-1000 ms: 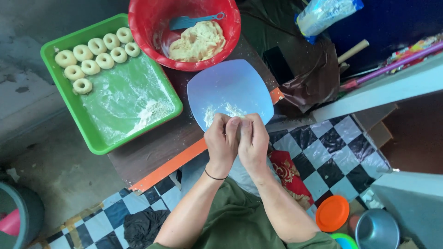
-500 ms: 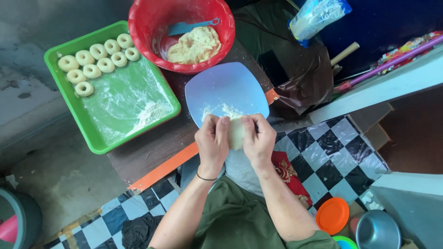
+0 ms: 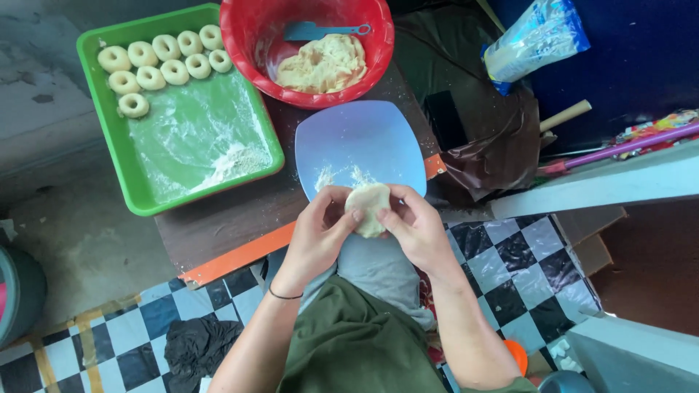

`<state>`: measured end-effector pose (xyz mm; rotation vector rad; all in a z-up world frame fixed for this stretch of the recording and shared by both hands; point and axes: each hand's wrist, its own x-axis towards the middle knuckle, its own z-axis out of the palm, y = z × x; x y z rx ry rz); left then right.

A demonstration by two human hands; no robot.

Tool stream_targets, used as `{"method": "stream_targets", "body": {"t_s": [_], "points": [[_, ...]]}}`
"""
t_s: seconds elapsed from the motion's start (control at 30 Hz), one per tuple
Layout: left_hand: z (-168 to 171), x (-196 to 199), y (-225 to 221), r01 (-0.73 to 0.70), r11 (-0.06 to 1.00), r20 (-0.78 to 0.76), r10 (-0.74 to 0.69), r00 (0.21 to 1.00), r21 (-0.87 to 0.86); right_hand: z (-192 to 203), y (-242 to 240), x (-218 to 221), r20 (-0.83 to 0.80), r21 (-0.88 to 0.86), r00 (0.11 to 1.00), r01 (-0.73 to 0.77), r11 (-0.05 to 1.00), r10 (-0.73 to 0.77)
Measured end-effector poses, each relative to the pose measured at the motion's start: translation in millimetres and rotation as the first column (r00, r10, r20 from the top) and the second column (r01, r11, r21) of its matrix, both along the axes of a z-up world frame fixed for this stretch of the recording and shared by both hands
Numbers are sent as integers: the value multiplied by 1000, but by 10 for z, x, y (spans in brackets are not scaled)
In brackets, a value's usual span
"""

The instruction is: Shaping dough into donut rings by hand, rolling them into balls and poking a hole in the center.

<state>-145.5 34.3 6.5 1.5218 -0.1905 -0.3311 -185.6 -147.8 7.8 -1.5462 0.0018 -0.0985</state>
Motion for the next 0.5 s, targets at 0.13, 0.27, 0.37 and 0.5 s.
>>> {"method": "stream_targets", "body": {"t_s": [0.13,0.27,0.37,0.5], "points": [[-52,124,-9,31,999,-23,-31,999,-19,-74,-98,89,56,20,998,36,999,-37],[-108,230,-48,69,968,-56,-85,995,-240,-107,-219,125,106,172,994,-16,985,-3],[-73,286,-34,104,939,6,-108,994,-329,-74,-252,145,129,157,991,-47,987,27],[-12,333,2,162,888,-6,-182,983,-430,-103,-274,205,184,13,983,-10,1000,8]]}}
